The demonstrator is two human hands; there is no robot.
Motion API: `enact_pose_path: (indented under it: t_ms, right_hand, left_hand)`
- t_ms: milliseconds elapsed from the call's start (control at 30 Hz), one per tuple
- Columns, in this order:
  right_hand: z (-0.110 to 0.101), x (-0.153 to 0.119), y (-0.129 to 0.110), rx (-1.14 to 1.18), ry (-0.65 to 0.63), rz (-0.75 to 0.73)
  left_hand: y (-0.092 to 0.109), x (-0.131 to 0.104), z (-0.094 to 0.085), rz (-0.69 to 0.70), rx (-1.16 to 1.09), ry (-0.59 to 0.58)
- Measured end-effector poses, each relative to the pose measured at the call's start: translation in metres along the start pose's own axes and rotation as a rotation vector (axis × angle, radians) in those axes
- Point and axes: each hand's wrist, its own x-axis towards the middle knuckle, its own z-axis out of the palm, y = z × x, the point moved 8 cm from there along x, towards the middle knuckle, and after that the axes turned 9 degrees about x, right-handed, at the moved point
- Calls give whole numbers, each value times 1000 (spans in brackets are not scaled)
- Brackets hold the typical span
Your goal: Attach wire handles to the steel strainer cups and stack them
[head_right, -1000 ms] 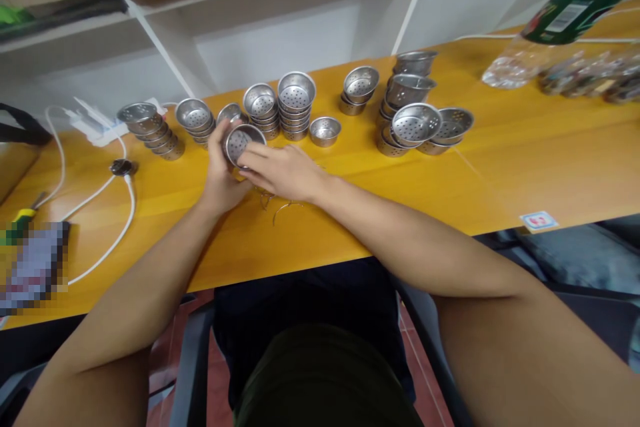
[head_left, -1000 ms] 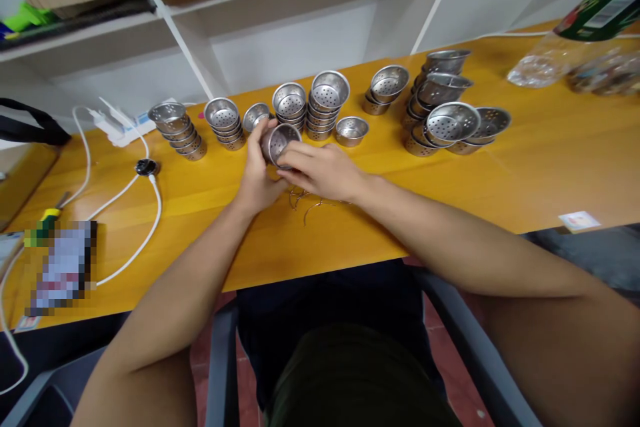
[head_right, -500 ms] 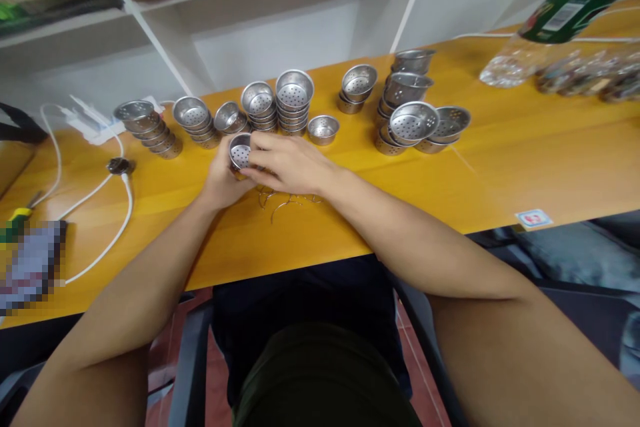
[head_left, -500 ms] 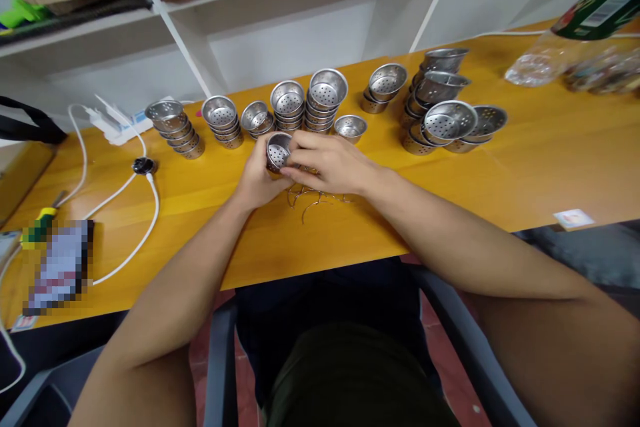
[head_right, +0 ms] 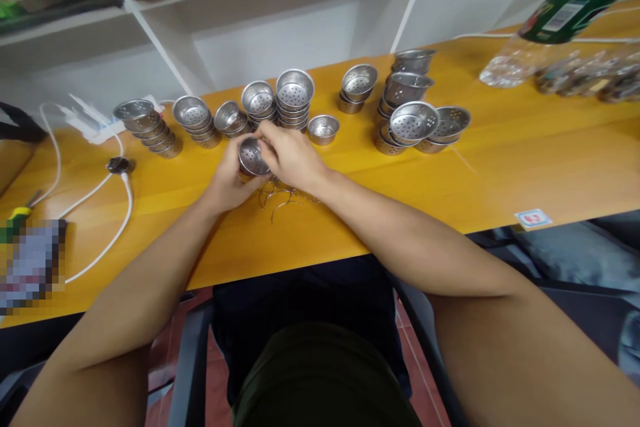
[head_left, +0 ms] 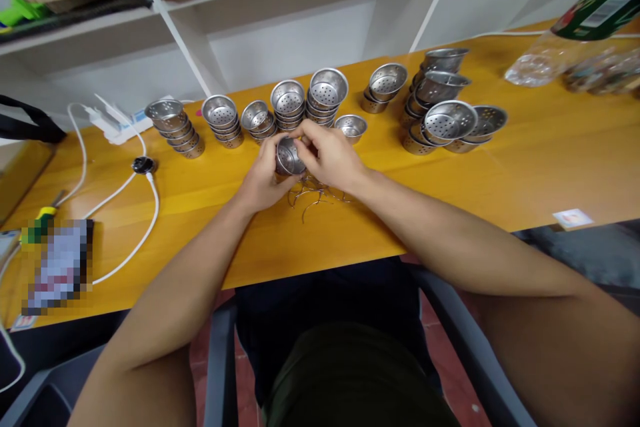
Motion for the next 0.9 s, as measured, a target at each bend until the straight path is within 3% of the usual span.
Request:
enact_pose_path:
  t_ms: [133, 467, 567, 700, 800, 900]
  right_hand:
    - [4, 1, 1, 75, -8, 5]
    - [26, 5, 28, 475, 30, 85]
    - [28, 3, 28, 516, 143, 92]
    - [7, 0, 26, 428, 306, 67]
    - [-12, 5, 24, 361, 156, 22]
    - [-13, 3, 21, 196, -234, -22]
  left_hand:
    - [-7, -1, 5, -21, -46, 0]
    - [-23, -5, 9, -115, -153, 30]
    - [-37, -6, 8, -200, -170, 82]
    - [-49, -5, -3, -248, -72, 186]
    - [-55, -7, -15, -266, -1, 267]
    - [-60, -9, -19, -279, -84, 270]
